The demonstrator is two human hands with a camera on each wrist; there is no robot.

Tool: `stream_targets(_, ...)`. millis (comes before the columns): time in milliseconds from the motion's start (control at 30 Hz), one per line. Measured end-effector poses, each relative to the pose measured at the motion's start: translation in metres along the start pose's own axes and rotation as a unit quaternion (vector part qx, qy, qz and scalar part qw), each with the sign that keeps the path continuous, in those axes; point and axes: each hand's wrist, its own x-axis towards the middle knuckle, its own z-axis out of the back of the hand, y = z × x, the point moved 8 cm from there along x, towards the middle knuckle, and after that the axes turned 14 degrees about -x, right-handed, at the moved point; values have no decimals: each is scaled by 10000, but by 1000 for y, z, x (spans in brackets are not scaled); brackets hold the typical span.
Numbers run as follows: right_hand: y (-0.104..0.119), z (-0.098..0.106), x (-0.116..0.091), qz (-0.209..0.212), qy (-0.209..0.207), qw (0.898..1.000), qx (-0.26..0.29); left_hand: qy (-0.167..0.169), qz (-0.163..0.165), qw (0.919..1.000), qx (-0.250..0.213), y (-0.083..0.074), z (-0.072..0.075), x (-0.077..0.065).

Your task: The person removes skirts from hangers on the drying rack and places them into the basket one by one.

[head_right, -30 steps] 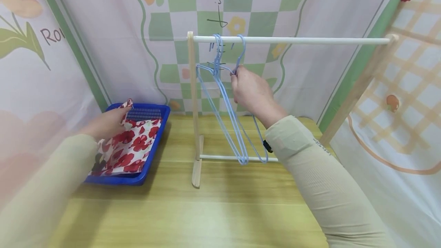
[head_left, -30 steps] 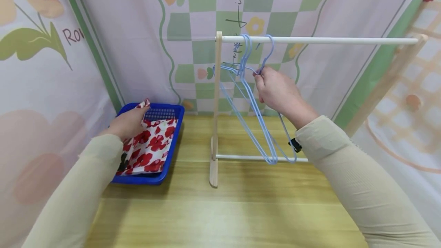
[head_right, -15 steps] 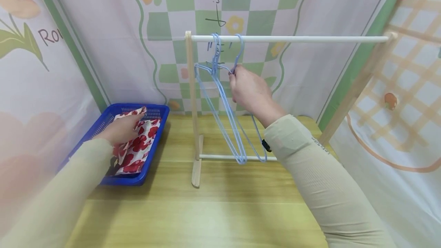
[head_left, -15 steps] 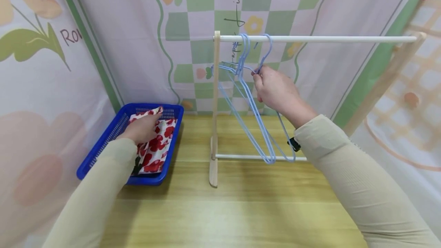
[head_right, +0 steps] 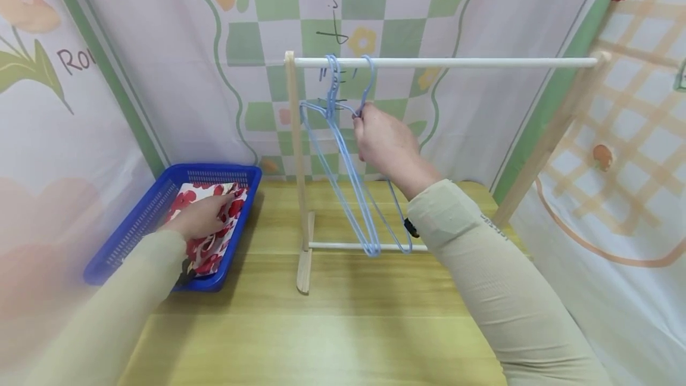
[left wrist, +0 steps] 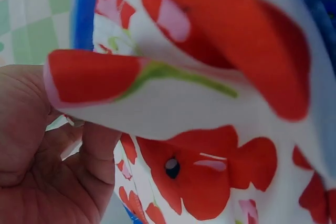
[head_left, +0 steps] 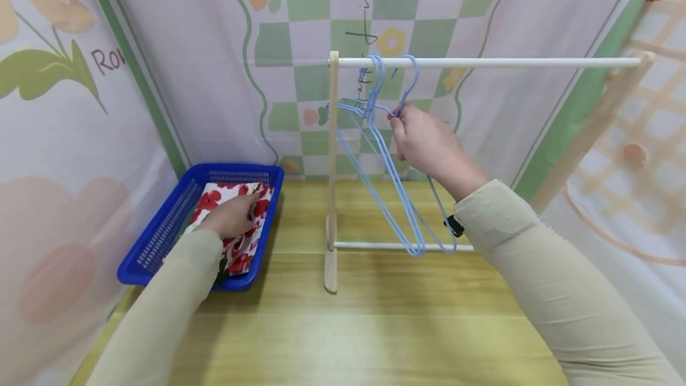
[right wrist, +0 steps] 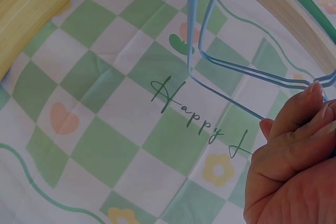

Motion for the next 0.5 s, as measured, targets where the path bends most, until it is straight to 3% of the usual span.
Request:
stream_targets(233, 0, -1, 0, -2, -55, 10000, -4, 97, 173, 9998, 22, 2, -7, 1)
stream_targets(500, 0, -1, 0, 33, -107, 9999, -58, 193, 121, 9997, 40, 0, -10, 3)
